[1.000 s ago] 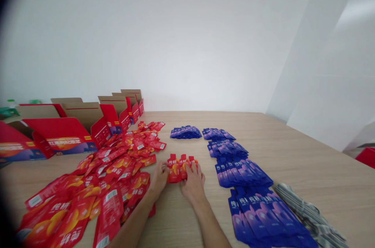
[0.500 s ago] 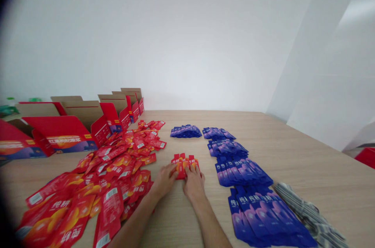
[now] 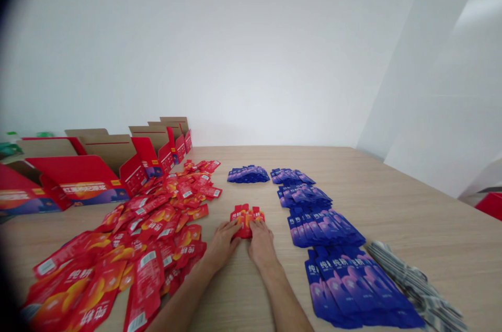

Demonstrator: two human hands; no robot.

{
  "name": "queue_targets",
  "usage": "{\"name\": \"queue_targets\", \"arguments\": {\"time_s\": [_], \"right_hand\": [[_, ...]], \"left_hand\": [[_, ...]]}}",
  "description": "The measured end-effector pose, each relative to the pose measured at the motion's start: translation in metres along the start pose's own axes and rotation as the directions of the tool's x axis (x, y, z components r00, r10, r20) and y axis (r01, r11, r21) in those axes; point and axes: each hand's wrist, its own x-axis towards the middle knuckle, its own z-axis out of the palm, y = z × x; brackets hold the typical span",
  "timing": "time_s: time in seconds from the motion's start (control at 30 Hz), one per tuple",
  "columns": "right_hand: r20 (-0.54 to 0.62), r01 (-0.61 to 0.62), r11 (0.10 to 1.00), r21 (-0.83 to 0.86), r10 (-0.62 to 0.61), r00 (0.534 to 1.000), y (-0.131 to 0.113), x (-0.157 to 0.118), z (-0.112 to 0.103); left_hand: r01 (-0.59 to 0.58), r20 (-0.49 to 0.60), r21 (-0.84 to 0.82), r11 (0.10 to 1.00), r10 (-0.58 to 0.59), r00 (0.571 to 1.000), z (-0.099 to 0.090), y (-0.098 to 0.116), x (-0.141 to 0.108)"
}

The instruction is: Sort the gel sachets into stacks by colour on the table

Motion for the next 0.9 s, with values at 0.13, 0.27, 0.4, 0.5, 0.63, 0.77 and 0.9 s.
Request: {"name": "queue_targets", "arguments": {"time_s": [0.13,0.27,0.4,0.5,0.63,0.77,0.9], "right_hand": [[-0.013,0.042,0.999,-0.017,-0.042,0.999,0.005,0.003,0.002],[-0.054,0.046,0.999,-0.014,-0.046,0.997,0.01,0.003,0.005],[-0.054,0.074,0.997,0.012,-0.074,0.996,0.013,0.004,0.007],[-0.063,0.096,0.994,0.044,-0.093,0.994,0.012,0.005,0.005],[-0.08,0.096,0.993,0.068,-0.091,0.993,0.009,0.005,0.004],[-0.073,0.077,0.996,0.042,-0.074,0.995,0.006,0.004,0.004],[-0.132,0.031,0.999,0.033,-0.027,0.991,-0.002,0.004,0.001]], "left_hand": [[0.015,0.014,0.009,1.0,-0.016,1.0,-0.002,0.004,-0.001],[0.02,0.016,0.017,1.0,-0.02,1.0,-0.002,0.006,-0.002],[0.009,0.006,0.024,1.0,-0.009,1.0,-0.002,0.008,-0.003],[-0.002,0.009,0.021,1.0,0.001,1.0,-0.003,0.009,-0.004],[0.014,0.03,0.022,1.0,-0.015,0.999,-0.005,0.011,-0.004],[0.019,0.019,0.04,0.999,-0.019,1.0,-0.004,0.015,-0.006],[0.042,-0.036,0.1,0.994,-0.039,0.999,-0.011,0.02,-0.01]]}}
